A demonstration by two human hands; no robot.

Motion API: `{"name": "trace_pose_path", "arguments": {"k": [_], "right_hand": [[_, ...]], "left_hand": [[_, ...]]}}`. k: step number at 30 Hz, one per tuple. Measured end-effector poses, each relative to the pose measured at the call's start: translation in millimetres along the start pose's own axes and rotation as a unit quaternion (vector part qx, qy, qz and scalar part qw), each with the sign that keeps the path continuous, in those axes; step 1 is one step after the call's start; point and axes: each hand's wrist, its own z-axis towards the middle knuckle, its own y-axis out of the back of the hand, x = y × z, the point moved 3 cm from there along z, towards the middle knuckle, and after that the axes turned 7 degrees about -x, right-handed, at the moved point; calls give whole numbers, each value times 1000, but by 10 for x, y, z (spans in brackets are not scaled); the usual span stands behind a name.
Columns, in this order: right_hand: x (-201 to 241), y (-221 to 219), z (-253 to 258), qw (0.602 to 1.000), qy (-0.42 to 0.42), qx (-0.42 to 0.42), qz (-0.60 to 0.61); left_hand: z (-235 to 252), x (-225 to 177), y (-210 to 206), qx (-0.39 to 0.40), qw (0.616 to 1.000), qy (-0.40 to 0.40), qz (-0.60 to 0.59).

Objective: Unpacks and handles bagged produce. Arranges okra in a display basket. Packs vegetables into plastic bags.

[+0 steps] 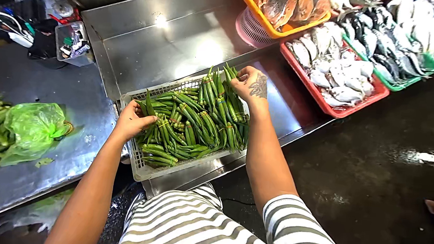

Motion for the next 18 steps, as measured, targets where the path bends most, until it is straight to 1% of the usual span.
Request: {"name": "trace_pose_path", "arguments": {"k": [2, 5, 11, 14, 18], "right_hand": [[1, -28, -14, 999, 24, 14, -21], [-6, -47, 45, 998, 56, 38, -12], [30, -30, -11, 998, 49, 46, 5], [56, -3, -41, 998, 51, 34, 11], [-15, -90, -46, 998, 43, 52, 11]], "left_hand": [[-51, -5, 10, -4, 999, 17, -29], [-72, 48, 33, -2, 998, 22, -52], [-146, 148, 83, 5, 998, 40, -54], [-147, 150, 108, -5, 996, 45, -73], [-174, 93, 69, -10, 997, 38, -72]]}}
